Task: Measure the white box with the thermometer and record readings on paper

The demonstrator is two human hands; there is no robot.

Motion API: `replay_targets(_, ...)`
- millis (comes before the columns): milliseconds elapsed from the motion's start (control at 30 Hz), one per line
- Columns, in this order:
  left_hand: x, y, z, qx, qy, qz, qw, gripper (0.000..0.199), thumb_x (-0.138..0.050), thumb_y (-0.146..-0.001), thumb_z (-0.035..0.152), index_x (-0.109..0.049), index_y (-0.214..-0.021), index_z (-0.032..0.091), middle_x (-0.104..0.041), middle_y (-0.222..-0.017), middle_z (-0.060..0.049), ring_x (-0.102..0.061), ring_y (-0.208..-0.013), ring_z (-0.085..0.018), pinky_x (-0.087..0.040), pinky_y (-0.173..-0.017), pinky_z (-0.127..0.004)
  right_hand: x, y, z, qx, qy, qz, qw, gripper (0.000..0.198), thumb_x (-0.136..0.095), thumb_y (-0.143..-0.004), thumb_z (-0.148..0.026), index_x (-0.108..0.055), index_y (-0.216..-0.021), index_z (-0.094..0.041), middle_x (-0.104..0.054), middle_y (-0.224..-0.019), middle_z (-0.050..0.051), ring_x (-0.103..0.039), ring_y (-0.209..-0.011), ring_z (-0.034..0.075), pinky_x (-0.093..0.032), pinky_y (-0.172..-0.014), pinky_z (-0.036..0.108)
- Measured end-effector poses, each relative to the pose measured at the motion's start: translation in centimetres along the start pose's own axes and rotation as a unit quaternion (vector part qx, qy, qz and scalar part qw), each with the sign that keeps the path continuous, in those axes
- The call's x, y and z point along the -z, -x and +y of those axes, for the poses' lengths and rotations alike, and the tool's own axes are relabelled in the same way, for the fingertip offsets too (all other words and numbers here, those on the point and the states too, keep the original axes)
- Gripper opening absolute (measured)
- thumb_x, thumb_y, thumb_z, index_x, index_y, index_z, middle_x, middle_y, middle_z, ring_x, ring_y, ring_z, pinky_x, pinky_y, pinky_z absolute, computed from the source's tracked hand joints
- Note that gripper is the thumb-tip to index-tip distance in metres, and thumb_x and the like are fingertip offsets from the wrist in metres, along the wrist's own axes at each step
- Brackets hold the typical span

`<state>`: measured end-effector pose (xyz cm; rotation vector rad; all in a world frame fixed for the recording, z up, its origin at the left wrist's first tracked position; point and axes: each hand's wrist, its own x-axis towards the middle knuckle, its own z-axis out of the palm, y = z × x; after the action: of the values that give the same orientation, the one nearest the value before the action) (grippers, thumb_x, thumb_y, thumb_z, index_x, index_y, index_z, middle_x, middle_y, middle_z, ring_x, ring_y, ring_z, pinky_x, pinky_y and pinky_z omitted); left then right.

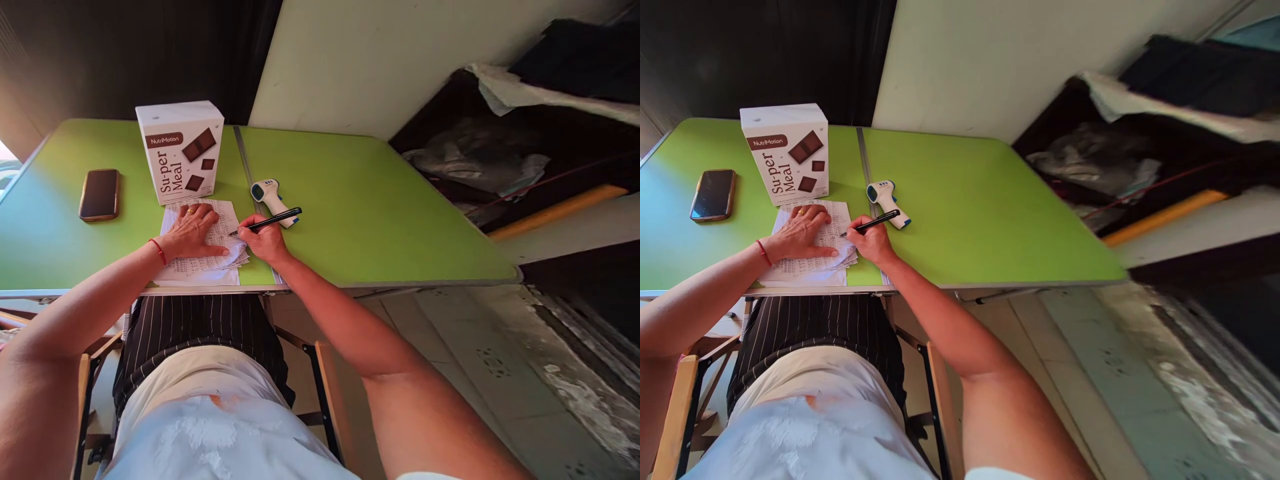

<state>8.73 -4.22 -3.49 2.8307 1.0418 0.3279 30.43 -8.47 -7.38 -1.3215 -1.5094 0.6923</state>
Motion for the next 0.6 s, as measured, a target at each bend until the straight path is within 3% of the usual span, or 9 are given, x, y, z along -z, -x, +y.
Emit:
replay_targets(467, 0.13, 0.05, 0.04, 0.007, 0.003, -0.012, 1.000, 0.081, -0.069, -0.080, 0.078, -0.060, -0.129, 0.014, -0.057, -0.138, -0.022, -0.051, -0.130, -0.042, -0.033, -0.116, -0.060, -0.06, -0.08, -0.14, 0.002, 0.008, 0.026, 1.000, 0.014, -0.067, -0.074, -0.034, -0.057, -0.069, -0.026, -0.061, -0.063, -0.002, -0.053, -0.063, 0.017, -0.048, -0.062, 0.032)
replay_targets(600, -0.04, 0.02, -0.22, 0.002, 0.004, 0.000, 1.000, 0.076, -0.070, -0.080, 0.076, -0.060, -0.127, 0.016, -0.058, -0.137, -0.021, -0.051, -0.129, -0.042, -0.035, -0.116, -0.062, 0.34, -0.10, 0.11, 0.052, 0.016, 0.062, 0.997, 0.017, -0.061, -0.085, -0.042, -0.064, -0.085, -0.025, -0.066, -0.079, 0.002, -0.061, -0.074, 0.019, -0.055, -0.074, 0.036)
